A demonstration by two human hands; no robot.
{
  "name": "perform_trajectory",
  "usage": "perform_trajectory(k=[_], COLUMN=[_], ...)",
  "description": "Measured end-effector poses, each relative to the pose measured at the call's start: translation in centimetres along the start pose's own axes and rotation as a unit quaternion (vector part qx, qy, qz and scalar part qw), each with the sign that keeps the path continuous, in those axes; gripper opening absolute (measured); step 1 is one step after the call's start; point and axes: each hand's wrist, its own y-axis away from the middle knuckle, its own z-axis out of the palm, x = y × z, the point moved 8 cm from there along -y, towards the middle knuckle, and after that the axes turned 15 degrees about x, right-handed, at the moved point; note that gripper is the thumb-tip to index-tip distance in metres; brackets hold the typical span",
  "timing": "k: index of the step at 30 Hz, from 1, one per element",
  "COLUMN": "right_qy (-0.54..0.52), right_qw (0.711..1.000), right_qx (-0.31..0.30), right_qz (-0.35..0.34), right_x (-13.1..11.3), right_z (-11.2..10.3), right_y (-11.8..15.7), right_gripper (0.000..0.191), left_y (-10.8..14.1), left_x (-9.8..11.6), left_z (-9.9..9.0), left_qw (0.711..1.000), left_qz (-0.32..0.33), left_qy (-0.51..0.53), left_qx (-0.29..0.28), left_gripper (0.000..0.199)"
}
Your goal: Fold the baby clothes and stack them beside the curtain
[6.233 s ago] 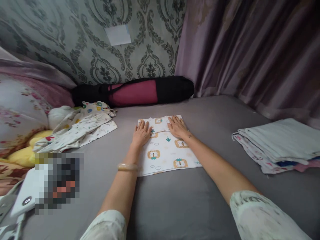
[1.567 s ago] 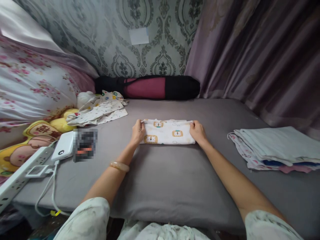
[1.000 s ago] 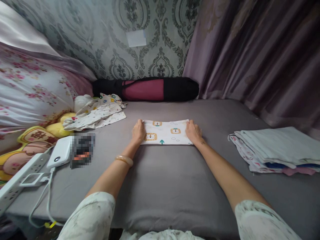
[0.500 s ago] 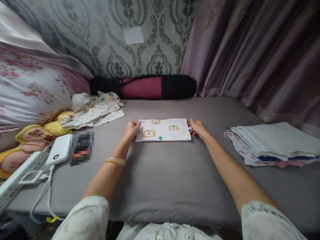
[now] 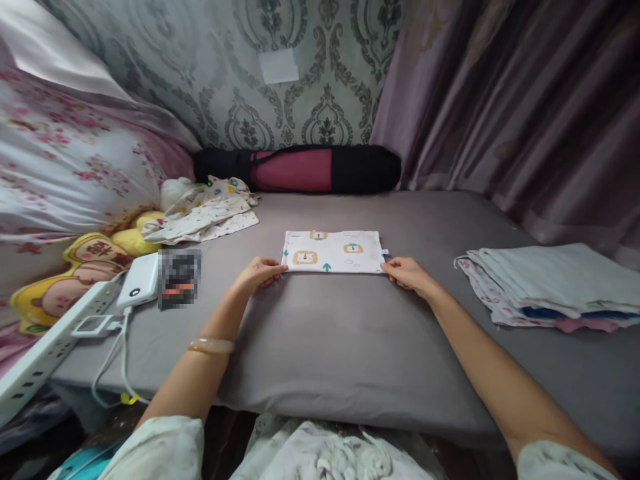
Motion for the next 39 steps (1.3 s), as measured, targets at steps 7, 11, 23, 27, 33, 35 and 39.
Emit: perform_trajectory(k=[7, 11, 23, 27, 33, 35, 39], right_qy=[0.056, 0.107, 0.273, 0.311, 0.33, 0.333, 0.334], right_qw=[0.998, 0.994, 0.883, 0.867, 0.861, 0.863, 0.866], right_qx=[0.021, 0.022, 0.152, 0.113, 0.098, 0.094, 0.093], right_qz=[-0.006, -0.011, -0.351, -0.373, -0.373, -0.368, -0.359], right_x=[0.2, 0.1, -11.2, -12.3, -11.3, -11.1, -10.9], right_z=[0.2, 0.0, 6.3, 10.5, 11.4, 11.5, 11.8], right_y=[-0.3, -0.3, 1.0, 0.7, 0.0, -0.1, -0.3], right_gripper=[0.027, 0.026, 0.05, 0.054, 0.054, 0.054, 0.054], left_y=[0.1, 0.1, 1.0, 0.3, -1.1, -1.4, -1.8], left_x=[-0.1, -0.1, 9.8, 10.1, 8.5, 8.2, 7.7], left_z=[-0.1, -0.2, 7.8, 11.8, 12.2, 12.2, 12.4], left_qw=[1.0, 0.997, 0.848, 0.833, 0.838, 0.836, 0.835], left_qz=[-0.007, 0.013, 0.444, 0.43, 0.378, 0.376, 0.365], left_qy=[-0.016, -0.073, -0.253, -0.326, -0.373, -0.377, -0.39], left_qx=[0.018, 0.025, 0.14, 0.122, 0.127, 0.133, 0.136], left_gripper=[0.029, 0.025, 0.037, 0.047, 0.055, 0.057, 0.057])
